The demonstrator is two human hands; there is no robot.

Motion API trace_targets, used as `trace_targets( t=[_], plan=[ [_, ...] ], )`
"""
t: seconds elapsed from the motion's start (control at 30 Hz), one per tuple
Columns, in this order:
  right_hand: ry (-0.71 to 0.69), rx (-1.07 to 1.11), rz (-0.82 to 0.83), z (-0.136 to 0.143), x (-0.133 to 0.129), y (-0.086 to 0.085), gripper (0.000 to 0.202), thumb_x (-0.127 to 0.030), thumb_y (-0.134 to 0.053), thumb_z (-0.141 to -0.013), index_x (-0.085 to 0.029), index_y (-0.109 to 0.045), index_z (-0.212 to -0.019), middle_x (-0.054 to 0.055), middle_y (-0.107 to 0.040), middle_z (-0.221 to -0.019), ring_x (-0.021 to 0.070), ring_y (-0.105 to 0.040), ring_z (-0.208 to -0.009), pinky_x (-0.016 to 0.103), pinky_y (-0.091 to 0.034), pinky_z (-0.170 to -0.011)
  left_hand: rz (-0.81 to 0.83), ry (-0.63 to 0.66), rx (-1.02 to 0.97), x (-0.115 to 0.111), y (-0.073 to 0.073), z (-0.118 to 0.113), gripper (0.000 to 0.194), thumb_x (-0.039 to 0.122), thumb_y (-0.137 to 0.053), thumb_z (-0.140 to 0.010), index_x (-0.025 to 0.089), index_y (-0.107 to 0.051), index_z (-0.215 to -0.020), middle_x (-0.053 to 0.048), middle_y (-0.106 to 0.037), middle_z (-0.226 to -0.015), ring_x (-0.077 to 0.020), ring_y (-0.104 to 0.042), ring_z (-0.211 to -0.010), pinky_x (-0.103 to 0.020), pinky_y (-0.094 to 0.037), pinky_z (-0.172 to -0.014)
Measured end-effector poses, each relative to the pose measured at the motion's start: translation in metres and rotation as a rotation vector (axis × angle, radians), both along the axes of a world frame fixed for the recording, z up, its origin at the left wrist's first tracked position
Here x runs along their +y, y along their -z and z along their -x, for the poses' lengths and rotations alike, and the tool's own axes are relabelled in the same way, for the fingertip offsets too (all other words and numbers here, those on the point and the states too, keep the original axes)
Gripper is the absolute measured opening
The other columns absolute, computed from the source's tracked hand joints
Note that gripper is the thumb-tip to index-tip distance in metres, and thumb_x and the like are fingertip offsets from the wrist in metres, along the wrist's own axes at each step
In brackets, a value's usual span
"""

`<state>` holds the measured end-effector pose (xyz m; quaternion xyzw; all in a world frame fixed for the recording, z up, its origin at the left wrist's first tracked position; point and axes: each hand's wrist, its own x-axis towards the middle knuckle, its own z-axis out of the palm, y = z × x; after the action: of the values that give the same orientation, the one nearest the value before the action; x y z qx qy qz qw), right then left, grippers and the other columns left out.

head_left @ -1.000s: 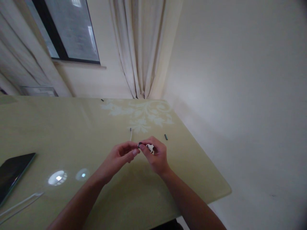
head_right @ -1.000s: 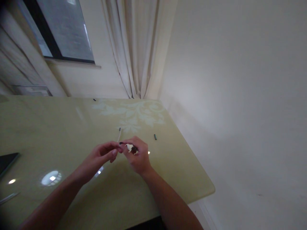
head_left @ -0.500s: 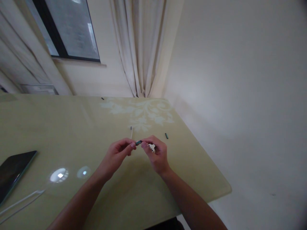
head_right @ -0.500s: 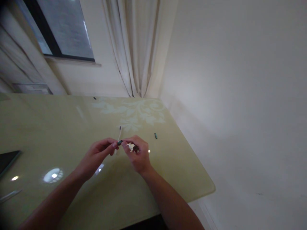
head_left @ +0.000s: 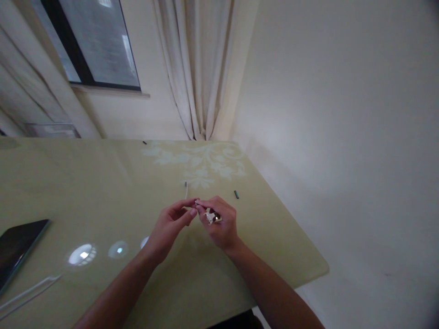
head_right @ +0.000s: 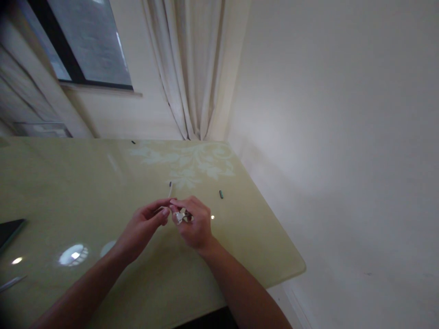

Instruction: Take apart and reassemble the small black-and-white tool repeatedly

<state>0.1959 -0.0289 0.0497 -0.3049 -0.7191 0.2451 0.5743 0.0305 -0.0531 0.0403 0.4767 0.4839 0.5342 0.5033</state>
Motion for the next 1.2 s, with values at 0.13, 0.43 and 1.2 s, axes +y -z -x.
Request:
trace_targets(
  t=[0.13,0.43,1.2],
  plan=[
    [-0.062,-0.019,-0.006,0.000,0.001,0.001,0.022,-0.020,-0.069,-0.089,-0.022,-0.078,-0.110,0.006,-0.074,-0.089,0.0154,-0.064,-0.074,0.027,-0.051,-0.066,-0.013,-0.002,-0.080,0.001,0.007,-0.002,0.048,0.044,-0.083,-0.078,0.025,-0.075,-0.122,-0.006,-0.075,-0.100,-0.0139,-0.057,-0.074,-0.025,-0.045,-0.068],
    [-0.150,-0.041,0.035,0.001,-0.003,-0.002,0.027,-0.018,-0.063,-0.094,-0.024,-0.077,-0.117,0.006,-0.075,-0.099,0.0145,-0.066,-0.078,0.026,-0.052,-0.066,-0.059,-0.024,-0.157,0.002,0.014,0.004,0.049,0.039,-0.083,-0.080,0.024,-0.073,-0.126,-0.003,-0.072,-0.086,-0.0129,-0.057,-0.073,-0.025,-0.046,-0.068],
    [-0.199,-0.260,0.099,-0.013,-0.001,-0.021,0.016,-0.024,-0.044,-0.104,-0.020,-0.059,-0.109,0.006,-0.060,-0.101,0.0195,-0.056,-0.095,0.034,-0.045,-0.085,-0.488,-0.023,0.302,0.001,-0.005,0.028,0.037,0.030,-0.084,-0.080,0.028,-0.076,-0.116,0.000,-0.062,-0.085,-0.0127,-0.056,-0.074,-0.026,-0.046,-0.074]
  ],
)
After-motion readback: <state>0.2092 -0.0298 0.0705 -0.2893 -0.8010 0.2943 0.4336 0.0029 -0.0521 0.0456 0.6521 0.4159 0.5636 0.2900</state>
